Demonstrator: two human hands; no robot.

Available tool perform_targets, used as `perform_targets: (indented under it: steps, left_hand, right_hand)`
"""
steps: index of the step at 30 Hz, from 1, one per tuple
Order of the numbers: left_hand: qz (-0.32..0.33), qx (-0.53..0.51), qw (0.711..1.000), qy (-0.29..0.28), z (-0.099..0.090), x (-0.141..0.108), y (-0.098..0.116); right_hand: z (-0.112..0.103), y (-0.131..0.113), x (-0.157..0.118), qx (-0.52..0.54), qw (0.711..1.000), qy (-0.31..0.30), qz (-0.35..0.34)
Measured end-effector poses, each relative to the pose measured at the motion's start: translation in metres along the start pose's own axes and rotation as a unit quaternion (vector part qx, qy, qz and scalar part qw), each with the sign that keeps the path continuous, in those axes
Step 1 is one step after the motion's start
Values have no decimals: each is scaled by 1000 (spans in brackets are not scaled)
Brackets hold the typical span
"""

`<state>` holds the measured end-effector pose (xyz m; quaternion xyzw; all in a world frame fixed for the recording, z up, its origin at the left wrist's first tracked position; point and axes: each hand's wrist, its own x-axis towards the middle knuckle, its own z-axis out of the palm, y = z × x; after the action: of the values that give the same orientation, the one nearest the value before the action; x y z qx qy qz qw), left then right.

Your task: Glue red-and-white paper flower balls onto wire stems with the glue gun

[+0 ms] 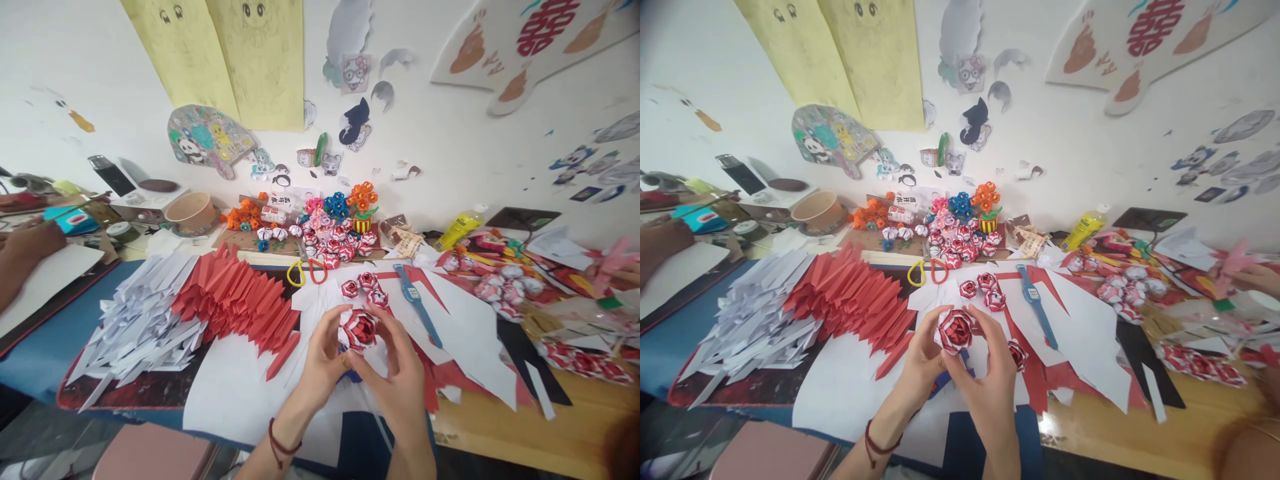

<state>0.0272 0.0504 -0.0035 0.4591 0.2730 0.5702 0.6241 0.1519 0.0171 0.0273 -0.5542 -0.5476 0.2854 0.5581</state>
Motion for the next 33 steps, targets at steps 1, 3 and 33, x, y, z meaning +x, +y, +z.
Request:
perform_targets:
  steps: [1, 3, 33]
  left_hand:
    - [0, 9, 1000, 0, -1, 0, 0]
    - [0, 20, 1000, 1, -2, 0, 0]
    - [6, 423, 904, -57, -43, 3, 44]
  right_hand:
    - [0, 0, 0, -7, 1000, -1, -8]
    - [0, -1, 1, -26, 999, -2, -26]
    - [-43, 35, 10, 337, 905, 259, 17]
